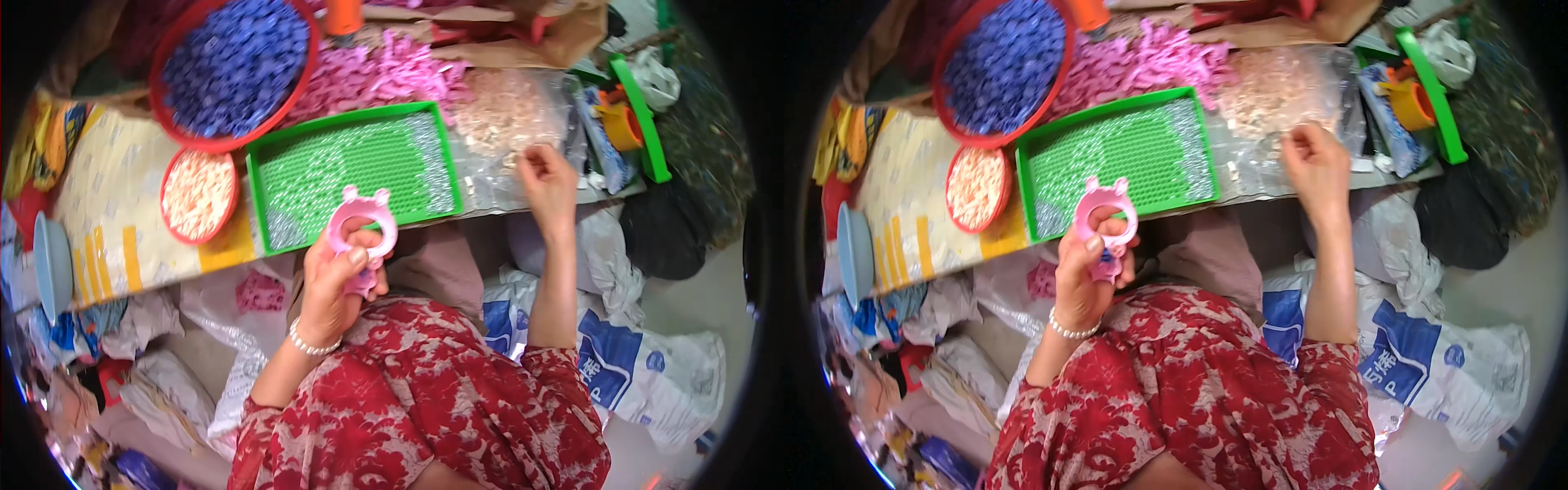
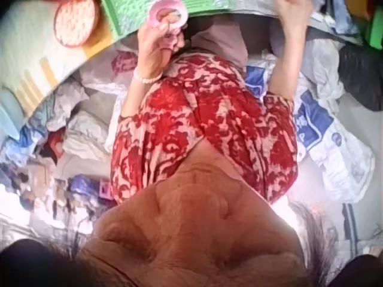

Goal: Assembling small pink plastic toy parts and gluing components together using a heat tool.

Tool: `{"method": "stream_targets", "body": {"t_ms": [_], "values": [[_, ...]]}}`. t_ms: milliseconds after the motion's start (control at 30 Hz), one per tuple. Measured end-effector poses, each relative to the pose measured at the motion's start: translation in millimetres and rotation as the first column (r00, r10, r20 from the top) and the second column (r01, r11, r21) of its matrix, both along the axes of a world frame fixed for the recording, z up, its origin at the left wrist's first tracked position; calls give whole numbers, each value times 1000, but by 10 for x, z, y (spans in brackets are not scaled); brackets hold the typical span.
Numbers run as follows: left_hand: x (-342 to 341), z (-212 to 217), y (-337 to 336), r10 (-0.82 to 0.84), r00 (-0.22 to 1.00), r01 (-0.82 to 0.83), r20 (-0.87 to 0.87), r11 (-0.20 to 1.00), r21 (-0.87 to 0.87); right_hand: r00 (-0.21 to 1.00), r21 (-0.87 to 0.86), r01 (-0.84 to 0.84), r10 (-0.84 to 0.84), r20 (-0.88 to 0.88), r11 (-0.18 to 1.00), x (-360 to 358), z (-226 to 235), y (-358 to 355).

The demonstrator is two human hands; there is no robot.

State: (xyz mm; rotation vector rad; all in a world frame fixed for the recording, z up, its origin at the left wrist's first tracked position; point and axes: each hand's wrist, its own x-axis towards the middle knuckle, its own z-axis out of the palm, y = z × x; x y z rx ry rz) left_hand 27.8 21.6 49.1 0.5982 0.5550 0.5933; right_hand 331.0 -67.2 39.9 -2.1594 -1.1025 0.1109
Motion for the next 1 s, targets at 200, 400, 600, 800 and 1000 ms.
{"method": "stream_targets", "body": {"t_ms": [200,400,600,800,1000], "values": [[34,-93,7,60,995,-50,75,990,-128,942,313,56,54,-331,948,-197,-21,-68],[56,-70,-16,40,999,-39,2,993,-109,829,316,-84,243,-504,945,-870,179,-70],[69,-59,-22,41,999,-38,23,995,-97,739,376,-449,573,-353,811,-1269,325,52],[110,1,-34,53,998,-50,15,986,-159,736,490,-610,675,58,623,-1431,392,327],[59,-27,-12,26,999,-21,27,985,-169,708,316,-706,634,310,634,-1401,490,405]]}}
